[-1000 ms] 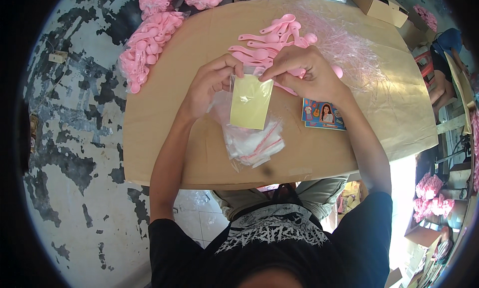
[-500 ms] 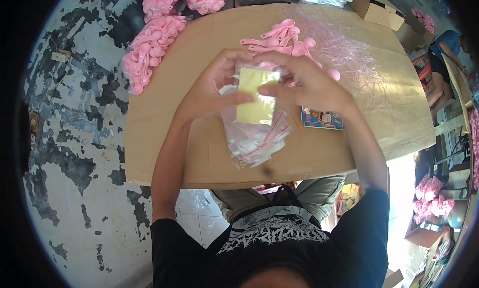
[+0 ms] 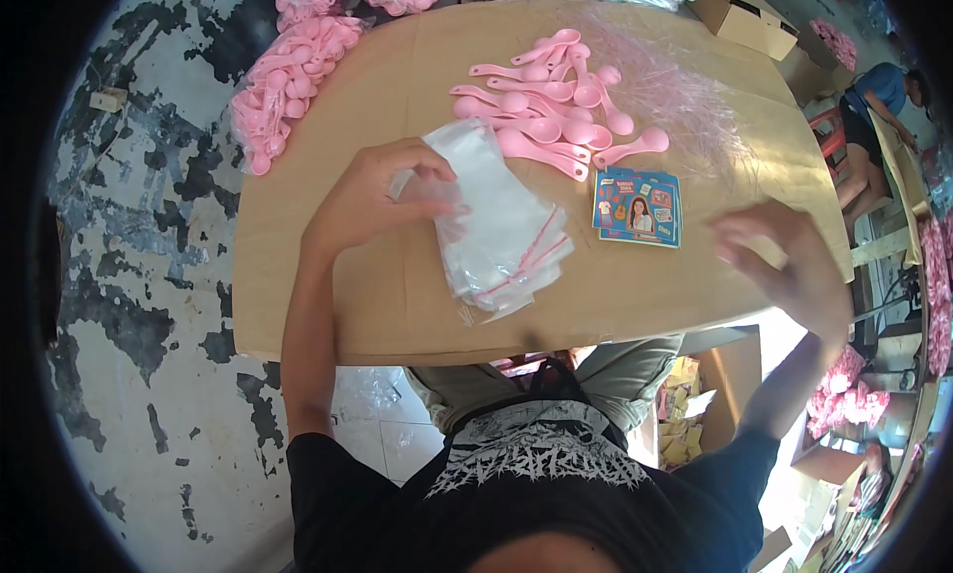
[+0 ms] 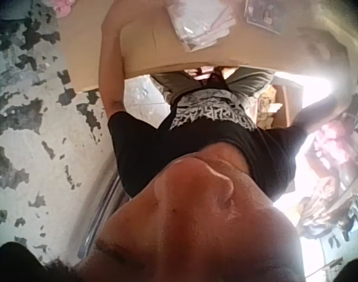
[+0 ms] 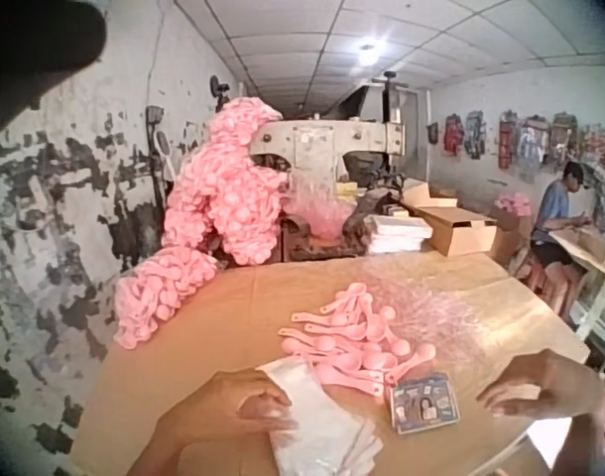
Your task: The person places a pink plastic spoon and a small printed card into a clear plastic bag, then seals the bag. This process is repeated multiple times with items from piles on the table.
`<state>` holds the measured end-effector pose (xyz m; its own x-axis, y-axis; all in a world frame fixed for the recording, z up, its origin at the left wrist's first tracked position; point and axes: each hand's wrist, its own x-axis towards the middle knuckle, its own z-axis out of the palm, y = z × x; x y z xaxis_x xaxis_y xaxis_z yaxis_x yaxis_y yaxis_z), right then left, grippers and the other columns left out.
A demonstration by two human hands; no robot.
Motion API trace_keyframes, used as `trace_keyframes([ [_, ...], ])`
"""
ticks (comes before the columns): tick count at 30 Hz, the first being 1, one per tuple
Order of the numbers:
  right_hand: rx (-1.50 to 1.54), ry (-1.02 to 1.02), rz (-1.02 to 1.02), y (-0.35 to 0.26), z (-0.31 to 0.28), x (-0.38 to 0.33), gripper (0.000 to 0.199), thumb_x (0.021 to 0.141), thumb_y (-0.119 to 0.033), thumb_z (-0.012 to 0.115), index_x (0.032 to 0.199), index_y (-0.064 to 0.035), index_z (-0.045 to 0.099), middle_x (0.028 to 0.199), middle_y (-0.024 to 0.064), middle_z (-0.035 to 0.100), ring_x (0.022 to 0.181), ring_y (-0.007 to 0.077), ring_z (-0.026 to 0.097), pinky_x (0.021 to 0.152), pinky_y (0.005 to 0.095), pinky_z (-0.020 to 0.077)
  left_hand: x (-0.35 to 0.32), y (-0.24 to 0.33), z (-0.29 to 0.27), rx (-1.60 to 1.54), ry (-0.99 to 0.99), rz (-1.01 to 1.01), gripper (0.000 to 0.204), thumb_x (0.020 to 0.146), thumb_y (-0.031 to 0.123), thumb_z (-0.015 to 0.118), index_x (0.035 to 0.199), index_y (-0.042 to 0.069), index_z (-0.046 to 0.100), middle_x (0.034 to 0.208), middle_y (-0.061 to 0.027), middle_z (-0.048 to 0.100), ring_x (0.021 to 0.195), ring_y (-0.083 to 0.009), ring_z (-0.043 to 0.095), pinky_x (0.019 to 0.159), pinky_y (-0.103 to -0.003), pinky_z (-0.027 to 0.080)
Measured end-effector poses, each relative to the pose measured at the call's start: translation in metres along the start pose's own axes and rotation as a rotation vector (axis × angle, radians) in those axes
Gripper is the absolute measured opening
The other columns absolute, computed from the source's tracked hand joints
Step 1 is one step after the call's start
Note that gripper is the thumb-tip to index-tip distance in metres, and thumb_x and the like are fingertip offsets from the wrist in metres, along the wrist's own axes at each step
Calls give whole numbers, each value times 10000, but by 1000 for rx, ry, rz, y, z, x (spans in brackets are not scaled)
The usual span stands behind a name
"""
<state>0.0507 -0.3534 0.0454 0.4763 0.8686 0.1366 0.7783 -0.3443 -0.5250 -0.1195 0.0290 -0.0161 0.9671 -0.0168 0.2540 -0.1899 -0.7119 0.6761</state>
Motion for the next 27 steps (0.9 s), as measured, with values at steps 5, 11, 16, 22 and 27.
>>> trace_keyframes([
  [5,23,-69,-173,-14,97,103,371,865,-344,681,1047,-21,670,875,141,684,765,272,647,705,377,491,-2,-1,26,39,-47,147,199,747,168,786,886,55,699,905,-41,645,862,-198,608,776,-319,489],
  [11,68,-269,-107,-18,116,130,394,865,-388,686,871,-5,592,725,117,627,641,218,577,591,368,438,-2,4,40,149,-43,287,145,756,187,778,829,82,710,894,-27,638,888,-213,606,791,-338,496],
  [16,122,-237,-91,-14,115,127,253,897,-248,666,874,1,633,678,102,608,598,184,541,567,329,426,-3,11,55,194,23,374,136,762,157,766,828,63,693,894,-36,637,870,-218,608,771,-341,505],
  [22,221,45,-275,9,118,130,146,932,-102,593,987,12,665,758,137,661,663,199,600,637,325,477,5,12,52,194,-3,346,142,755,109,764,856,46,687,897,-48,632,849,-228,599,743,-338,506],
  [27,696,-37,23,5,88,127,228,997,-200,540,1024,-17,673,676,3,579,585,39,535,516,220,427,9,17,52,150,-6,315,228,813,179,732,979,32,678,941,-68,636,879,-226,604,809,-321,493],
])
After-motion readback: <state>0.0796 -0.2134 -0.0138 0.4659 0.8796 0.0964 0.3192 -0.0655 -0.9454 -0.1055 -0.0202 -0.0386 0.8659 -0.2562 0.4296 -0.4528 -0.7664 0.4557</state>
